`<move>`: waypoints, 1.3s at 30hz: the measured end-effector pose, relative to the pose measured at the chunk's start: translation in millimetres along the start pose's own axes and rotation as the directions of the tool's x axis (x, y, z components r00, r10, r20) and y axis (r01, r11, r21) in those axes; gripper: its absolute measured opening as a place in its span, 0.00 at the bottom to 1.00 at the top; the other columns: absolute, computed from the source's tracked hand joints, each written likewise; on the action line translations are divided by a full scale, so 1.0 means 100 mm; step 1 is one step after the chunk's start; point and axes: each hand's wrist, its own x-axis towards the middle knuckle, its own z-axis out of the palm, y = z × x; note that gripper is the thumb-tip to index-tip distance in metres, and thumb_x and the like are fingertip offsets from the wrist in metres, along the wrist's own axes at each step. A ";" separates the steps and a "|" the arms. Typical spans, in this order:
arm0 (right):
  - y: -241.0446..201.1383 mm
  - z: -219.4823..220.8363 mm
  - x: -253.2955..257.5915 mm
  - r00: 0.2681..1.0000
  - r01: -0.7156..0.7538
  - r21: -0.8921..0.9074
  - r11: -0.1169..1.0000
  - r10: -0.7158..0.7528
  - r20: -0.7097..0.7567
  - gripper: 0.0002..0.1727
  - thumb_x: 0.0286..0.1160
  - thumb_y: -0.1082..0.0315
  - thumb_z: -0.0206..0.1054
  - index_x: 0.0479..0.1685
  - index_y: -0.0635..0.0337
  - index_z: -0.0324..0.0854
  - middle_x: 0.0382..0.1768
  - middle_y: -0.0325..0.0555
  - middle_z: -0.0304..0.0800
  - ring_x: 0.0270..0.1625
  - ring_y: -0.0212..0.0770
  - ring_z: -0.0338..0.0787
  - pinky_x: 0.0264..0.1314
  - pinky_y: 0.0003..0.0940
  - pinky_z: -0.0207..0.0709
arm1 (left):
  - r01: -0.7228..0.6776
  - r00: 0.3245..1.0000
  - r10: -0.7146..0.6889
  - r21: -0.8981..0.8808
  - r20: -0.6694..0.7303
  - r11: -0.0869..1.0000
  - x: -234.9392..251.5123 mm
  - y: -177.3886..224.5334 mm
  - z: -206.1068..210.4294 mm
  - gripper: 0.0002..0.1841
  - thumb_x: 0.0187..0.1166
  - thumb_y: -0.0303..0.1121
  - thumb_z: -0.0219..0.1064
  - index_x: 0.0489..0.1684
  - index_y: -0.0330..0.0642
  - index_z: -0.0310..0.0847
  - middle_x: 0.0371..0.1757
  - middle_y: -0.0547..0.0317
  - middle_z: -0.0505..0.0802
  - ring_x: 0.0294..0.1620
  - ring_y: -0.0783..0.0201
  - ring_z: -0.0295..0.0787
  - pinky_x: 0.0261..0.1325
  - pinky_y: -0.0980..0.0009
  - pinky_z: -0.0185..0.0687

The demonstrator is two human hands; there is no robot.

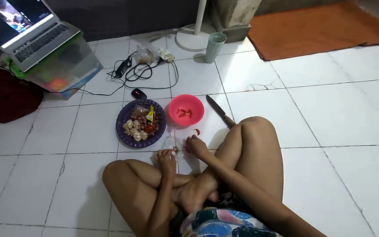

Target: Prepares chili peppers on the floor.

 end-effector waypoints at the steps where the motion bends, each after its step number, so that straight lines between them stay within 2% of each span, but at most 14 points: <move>1: -0.03 0.00 0.01 1.000 -0.006 -0.044 0.999 0.007 0.015 0.19 0.84 0.65 0.65 0.64 0.71 0.82 0.71 0.72 0.78 0.72 0.68 0.82 0.70 0.62 0.76 | 0.005 1.000 -0.005 -0.003 -0.005 1.000 0.00 0.00 -0.01 0.14 0.75 0.18 0.63 0.47 0.38 0.95 0.53 0.44 0.96 0.63 0.38 0.86 0.71 0.38 0.66; 4: -0.12 -0.19 -0.10 1.000 -0.003 -0.094 0.996 0.005 0.023 0.17 0.82 0.73 0.62 0.65 0.71 0.82 0.70 0.71 0.80 0.71 0.69 0.82 0.69 0.65 0.75 | 0.000 1.000 0.000 -0.002 -0.024 1.000 0.01 -0.01 0.01 0.14 0.73 0.17 0.64 0.46 0.38 0.96 0.52 0.44 0.96 0.61 0.38 0.87 0.70 0.38 0.66; 7: -0.19 -0.49 -0.27 0.968 0.123 0.015 0.992 -0.117 -0.222 0.17 0.83 0.77 0.56 0.63 0.70 0.84 0.67 0.69 0.83 0.67 0.66 0.86 0.69 0.61 0.77 | 0.014 1.000 -0.014 -0.006 -0.014 1.000 0.02 0.00 0.00 0.15 0.73 0.16 0.62 0.47 0.38 0.95 0.52 0.44 0.96 0.62 0.38 0.87 0.70 0.38 0.67; 10: -0.04 -0.62 -0.22 0.779 0.390 0.112 0.914 -0.262 -0.569 0.14 0.81 0.76 0.61 0.58 0.70 0.87 0.65 0.68 0.85 0.60 0.60 0.91 0.63 0.50 0.85 | 0.019 1.000 -0.019 -0.015 -0.015 1.000 0.02 -0.01 0.02 0.16 0.72 0.15 0.62 0.46 0.38 0.95 0.52 0.44 0.96 0.62 0.38 0.86 0.70 0.38 0.67; 11: 0.00 -0.65 -0.18 0.732 0.415 0.124 0.901 -0.250 -0.634 0.13 0.80 0.76 0.62 0.56 0.70 0.88 0.65 0.69 0.86 0.58 0.60 0.92 0.60 0.50 0.86 | 0.016 1.000 -0.017 -0.015 -0.021 1.000 0.03 -0.02 0.03 0.16 0.72 0.15 0.62 0.46 0.38 0.95 0.52 0.44 0.96 0.62 0.38 0.87 0.69 0.38 0.68; 12: 0.05 -0.67 -0.17 0.735 0.378 0.133 0.916 -0.210 -0.645 0.13 0.79 0.76 0.62 0.55 0.70 0.89 0.64 0.69 0.86 0.57 0.60 0.92 0.59 0.50 0.86 | 0.023 1.000 -0.023 -0.021 -0.021 1.000 0.03 -0.01 0.03 0.16 0.72 0.15 0.62 0.46 0.37 0.95 0.52 0.44 0.96 0.62 0.38 0.87 0.69 0.38 0.68; 15: 0.13 -0.69 -0.17 0.936 0.025 0.133 0.991 0.023 -0.350 0.18 0.85 0.67 0.60 0.65 0.71 0.83 0.66 0.71 0.84 0.67 0.67 0.86 0.69 0.64 0.75 | 0.044 0.999 -0.044 -0.045 -0.014 0.998 0.04 0.01 0.00 0.15 0.73 0.16 0.62 0.47 0.36 0.95 0.53 0.42 0.95 0.62 0.37 0.86 0.70 0.38 0.67; 17: 0.16 -0.59 -0.08 0.967 -0.127 0.097 0.987 0.145 -0.208 0.26 0.88 0.61 0.59 0.73 0.74 0.75 0.72 0.73 0.78 0.73 0.70 0.82 0.73 0.66 0.72 | 0.039 0.999 -0.040 -0.061 -0.015 0.997 0.04 0.03 -0.03 0.14 0.73 0.16 0.62 0.47 0.35 0.95 0.53 0.41 0.95 0.62 0.37 0.86 0.70 0.38 0.67; 19: 0.15 -0.47 0.01 0.958 -0.184 0.070 0.980 0.195 -0.210 0.27 0.88 0.63 0.59 0.77 0.76 0.70 0.77 0.73 0.73 0.73 0.70 0.81 0.72 0.63 0.74 | 0.022 1.000 -0.023 -0.061 -0.011 0.998 0.03 0.02 -0.03 0.14 0.74 0.17 0.62 0.47 0.35 0.94 0.52 0.42 0.95 0.61 0.37 0.87 0.70 0.39 0.68; 21: 0.21 -0.36 0.12 0.952 -0.184 0.056 0.981 0.192 -0.239 0.23 0.87 0.67 0.59 0.73 0.77 0.72 0.76 0.74 0.72 0.73 0.69 0.81 0.71 0.62 0.75 | 0.012 1.000 -0.012 -0.064 -0.001 0.998 0.01 0.01 -0.02 0.14 0.74 0.17 0.62 0.48 0.35 0.94 0.52 0.42 0.95 0.61 0.38 0.87 0.69 0.40 0.69; 23: 0.22 -0.34 0.17 0.956 -0.155 0.051 0.987 0.163 -0.243 0.20 0.87 0.67 0.59 0.68 0.76 0.77 0.71 0.73 0.78 0.71 0.69 0.82 0.70 0.63 0.75 | 0.009 1.000 -0.009 -0.066 -0.003 0.998 0.02 -0.02 -0.01 0.14 0.75 0.18 0.62 0.48 0.35 0.94 0.52 0.42 0.95 0.60 0.38 0.87 0.69 0.40 0.69; 29: 0.08 -0.14 0.04 0.999 0.039 0.090 0.995 -0.037 -0.023 0.25 0.78 0.60 0.70 0.63 0.74 0.80 0.64 0.70 0.83 0.68 0.66 0.83 0.70 0.63 0.74 | 0.021 1.000 -0.021 -0.092 -0.005 0.996 0.03 -0.02 -0.01 0.14 0.77 0.19 0.60 0.49 0.33 0.93 0.55 0.40 0.95 0.64 0.36 0.85 0.71 0.39 0.69; 31: 0.05 -0.02 -0.02 0.997 0.074 0.040 0.996 -0.075 0.027 0.24 0.78 0.62 0.71 0.63 0.74 0.80 0.65 0.69 0.83 0.68 0.65 0.84 0.70 0.62 0.74 | 0.033 0.999 -0.033 -0.098 0.000 0.995 0.02 -0.02 0.00 0.14 0.78 0.19 0.60 0.50 0.33 0.93 0.56 0.39 0.94 0.65 0.36 0.85 0.72 0.39 0.68; 39: -0.08 0.04 -0.03 0.995 0.093 -0.064 0.994 -0.094 -0.016 0.24 0.79 0.63 0.67 0.67 0.72 0.77 0.65 0.68 0.84 0.70 0.65 0.84 0.68 0.62 0.75 | 0.060 0.998 -0.059 -0.112 0.011 0.992 0.03 -0.01 -0.03 0.14 0.77 0.18 0.60 0.51 0.33 0.93 0.57 0.39 0.94 0.66 0.36 0.84 0.72 0.40 0.69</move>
